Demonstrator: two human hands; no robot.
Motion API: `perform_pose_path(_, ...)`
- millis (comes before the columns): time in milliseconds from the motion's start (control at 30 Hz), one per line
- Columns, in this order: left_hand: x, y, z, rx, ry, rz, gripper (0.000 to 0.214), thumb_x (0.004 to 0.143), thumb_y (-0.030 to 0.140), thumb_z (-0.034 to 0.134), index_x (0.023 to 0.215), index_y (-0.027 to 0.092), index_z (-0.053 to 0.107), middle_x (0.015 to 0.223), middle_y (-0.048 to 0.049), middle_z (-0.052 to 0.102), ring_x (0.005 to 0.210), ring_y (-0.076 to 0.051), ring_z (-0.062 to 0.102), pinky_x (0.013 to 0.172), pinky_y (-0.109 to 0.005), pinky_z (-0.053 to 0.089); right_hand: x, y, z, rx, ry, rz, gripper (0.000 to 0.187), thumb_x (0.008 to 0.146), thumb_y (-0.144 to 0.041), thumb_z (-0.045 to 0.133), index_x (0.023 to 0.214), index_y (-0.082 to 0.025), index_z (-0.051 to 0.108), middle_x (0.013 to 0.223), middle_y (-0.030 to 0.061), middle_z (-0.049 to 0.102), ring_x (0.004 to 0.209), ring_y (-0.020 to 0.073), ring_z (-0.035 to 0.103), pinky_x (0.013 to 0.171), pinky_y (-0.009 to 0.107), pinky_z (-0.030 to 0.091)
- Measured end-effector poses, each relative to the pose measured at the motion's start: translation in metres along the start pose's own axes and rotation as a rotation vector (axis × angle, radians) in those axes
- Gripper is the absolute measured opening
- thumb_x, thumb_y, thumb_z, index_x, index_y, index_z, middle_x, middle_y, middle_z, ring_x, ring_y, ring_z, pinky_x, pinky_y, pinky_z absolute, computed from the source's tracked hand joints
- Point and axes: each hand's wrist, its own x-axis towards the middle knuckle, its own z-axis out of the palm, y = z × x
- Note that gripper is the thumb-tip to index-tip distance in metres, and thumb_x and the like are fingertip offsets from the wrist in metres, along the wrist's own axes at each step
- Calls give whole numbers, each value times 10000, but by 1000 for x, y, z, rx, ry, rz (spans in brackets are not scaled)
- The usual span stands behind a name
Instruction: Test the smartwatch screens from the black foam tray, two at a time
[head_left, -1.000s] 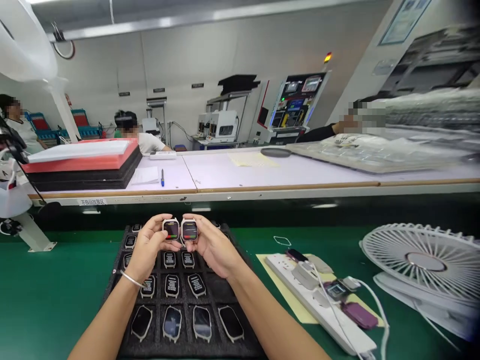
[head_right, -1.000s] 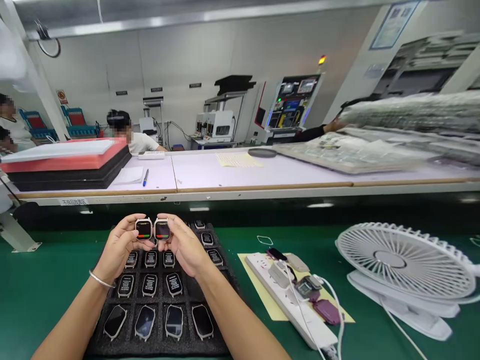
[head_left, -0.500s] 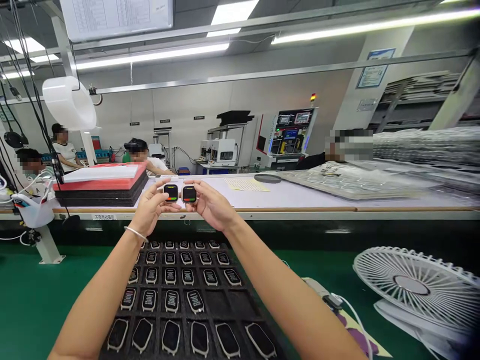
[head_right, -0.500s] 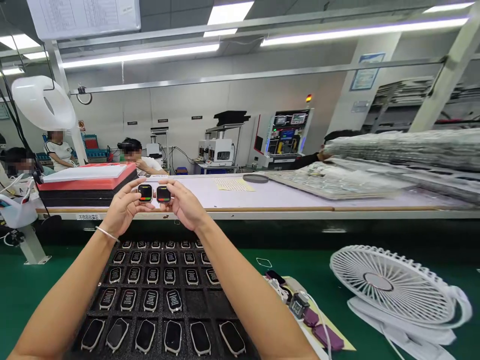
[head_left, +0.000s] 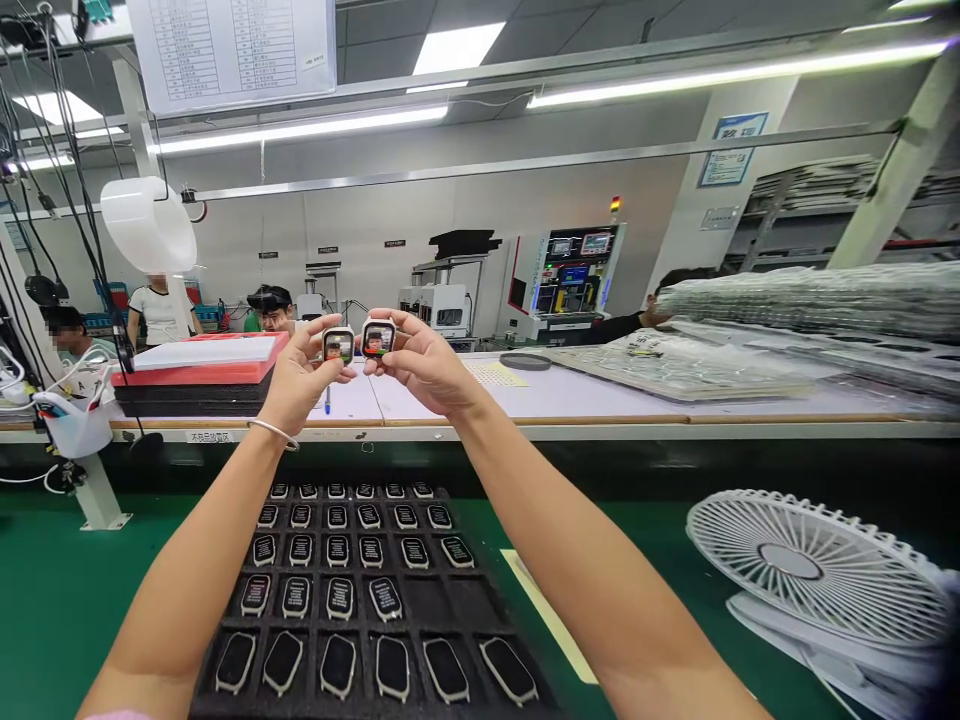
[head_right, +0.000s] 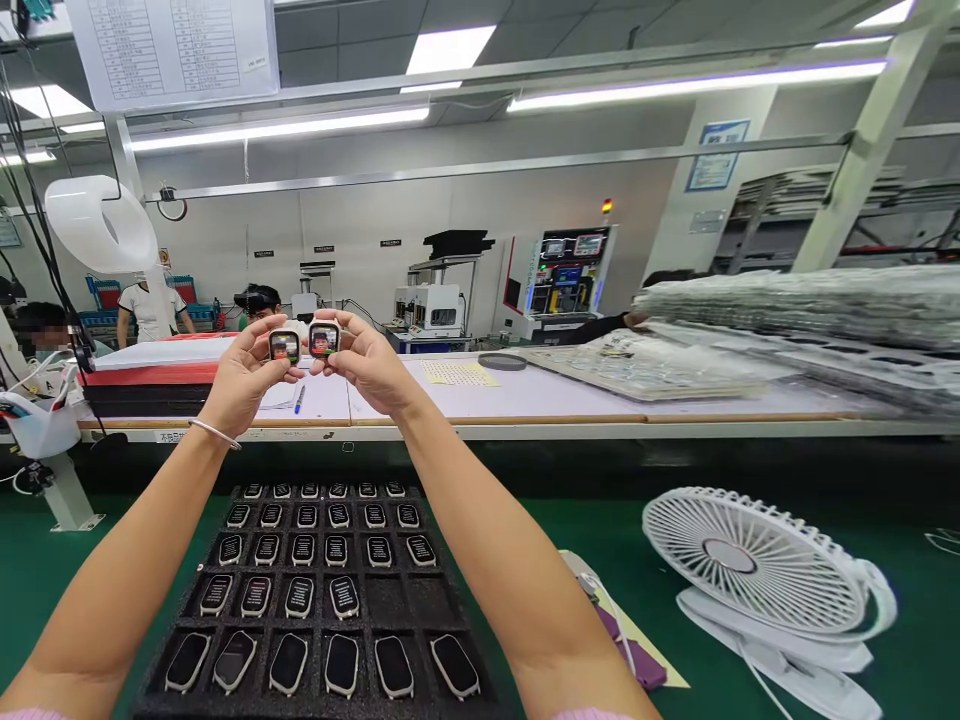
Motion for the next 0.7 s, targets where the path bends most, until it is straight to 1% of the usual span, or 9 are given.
perform_pose_path(167, -1, -1, 0, 15, 25, 26, 562, 685, 174, 721, 1227, 202, 571, 938, -23, 670, 645, -133, 680, 674, -308, 570, -1, -1, 0, -16, -18, -18, 520, 680, -171, 699, 1179, -227, 566, 1002, 27, 666, 719, 146, 642, 731, 349, 506)
perform_pose_path(400, -8, -2, 4, 30, 35, 49, 514, 677, 203, 752, 1165, 213, 591, 910, -13, 681, 600, -103, 643, 633, -277, 557, -8, 3, 1, 13, -16, -22, 508, 708, -235, 766, 1175, -234, 568, 923, 6, 672, 713, 151, 654, 717, 333, 503)
perform_pose_path(467, -14, -4, 5, 24, 36, 43, 510, 674, 207, 752, 1158, 215, 592, 904, -5, 670, 595, -98, 637, 639, -278, 564, -15, 7, 2, 22, -9, -13, 500, 706, -220, 751, 1173, -243, 571, 936, 7, 671, 716, 152, 653, 727, 342, 512)
perform_pose_path(567, -31, -12, 6, 11, 22, -15, 532, 670, 200, 750, 1176, 223, 589, 934, -6, 665, 637, -102, 648, 690, -291, 586, -31, 18, 4, 49, 16, 28, 514, 679, -152, 700, 1166, -253, 572, 946, 5, 674, 719, 150, 656, 751, 344, 521)
perform_pose_path(700, -58, -31, 3, 6, 4, -119, 542, 680, 207, 750, 1196, 210, 583, 990, -29, 668, 667, -117, 679, 686, -284, 593, -56, 44, 7, 138, 54, 102, 542, 641, -102, 661, 1152, -260, 575, 966, -9, 691, 686, 126, 662, 735, 309, 519)
